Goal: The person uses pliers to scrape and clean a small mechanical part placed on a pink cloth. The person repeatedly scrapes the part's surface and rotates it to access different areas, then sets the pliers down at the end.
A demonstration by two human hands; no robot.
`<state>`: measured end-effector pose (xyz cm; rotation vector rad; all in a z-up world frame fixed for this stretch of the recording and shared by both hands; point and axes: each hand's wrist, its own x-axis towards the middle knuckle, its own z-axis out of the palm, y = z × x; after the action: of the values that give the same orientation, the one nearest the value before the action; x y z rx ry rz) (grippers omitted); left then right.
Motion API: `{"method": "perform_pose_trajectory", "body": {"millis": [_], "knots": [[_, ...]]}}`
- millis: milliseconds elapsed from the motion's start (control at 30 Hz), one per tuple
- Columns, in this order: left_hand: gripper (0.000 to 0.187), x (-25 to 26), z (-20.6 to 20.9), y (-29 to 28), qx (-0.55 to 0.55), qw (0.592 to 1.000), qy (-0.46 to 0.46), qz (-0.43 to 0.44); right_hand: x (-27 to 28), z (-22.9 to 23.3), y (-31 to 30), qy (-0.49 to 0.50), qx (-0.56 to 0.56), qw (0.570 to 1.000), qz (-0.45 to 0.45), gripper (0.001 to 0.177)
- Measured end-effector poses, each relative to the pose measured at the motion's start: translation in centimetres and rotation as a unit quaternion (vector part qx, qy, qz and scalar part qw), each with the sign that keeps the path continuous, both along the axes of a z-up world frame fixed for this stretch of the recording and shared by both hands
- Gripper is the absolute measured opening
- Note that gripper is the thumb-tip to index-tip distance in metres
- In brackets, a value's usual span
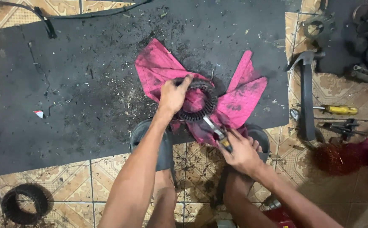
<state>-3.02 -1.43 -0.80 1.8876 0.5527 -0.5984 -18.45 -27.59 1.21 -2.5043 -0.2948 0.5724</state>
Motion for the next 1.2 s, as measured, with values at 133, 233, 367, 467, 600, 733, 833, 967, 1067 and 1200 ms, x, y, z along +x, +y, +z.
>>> {"method": "perform_pose_trajectory", "body": {"millis": [133, 233, 367, 467, 600, 733, 833, 967, 1067, 1200], "knots": [[0.051, 0.0, 6.6, -1.1, -0.004, 1.000, -0.008, 0.002, -3.2, 0.6, -1.8, -0.062, 0.028, 0.998, -0.011, 0.037], [0.057, 0.2, 6.3, -1.7, -0.021, 0.994, -0.053, -0.098, -1.5, 5.5, -1.2, 0.020, 0.125, 0.992, -0.001, 0.016], [0.064, -0.4, 9.7, -3.4, 0.034, 0.992, -0.078, -0.095, -1.1, 3.6, -0.4, 0.094, 0.077, 0.986, -0.111, 0.026], [0.044, -0.6, 10.9, -3.8, 0.057, 0.995, -0.011, -0.082, 1.6, 5.2, 2.5, 0.080, 0.070, 0.986, -0.127, 0.028], [0.042, -0.2, 12.0, -3.9, 0.066, 0.993, -0.019, -0.098, 4.7, 8.2, 5.2, 0.144, -0.116, 0.982, 0.041, 0.033], [0.045, 0.1, 11.2, -3.5, 0.065, 0.993, -0.006, -0.094, 4.3, 8.3, 1.8, 0.265, 0.039, 0.962, -0.054, 0.037], [0.045, -0.4, 10.5, -2.8, 0.058, 0.993, -0.023, -0.103, 2.8, 7.7, -2.5, 0.267, 0.102, 0.952, -0.113, 0.036], [0.044, -0.2, 10.7, -2.9, 0.038, 0.993, -0.035, -0.105, 3.2, 6.8, -4.7, 0.381, 0.214, 0.771, -0.463, 0.074], [0.044, -0.3, 10.0, -2.8, 0.041, 0.993, -0.041, -0.107, 3.6, 5.5, -4.3, 0.408, 0.266, 0.739, -0.466, 0.061], [0.045, -0.3, 9.4, -3.1, 0.042, 0.992, -0.041, -0.111, 3.2, 4.2, -3.8, 0.422, 0.303, 0.713, -0.471, 0.047]]}}
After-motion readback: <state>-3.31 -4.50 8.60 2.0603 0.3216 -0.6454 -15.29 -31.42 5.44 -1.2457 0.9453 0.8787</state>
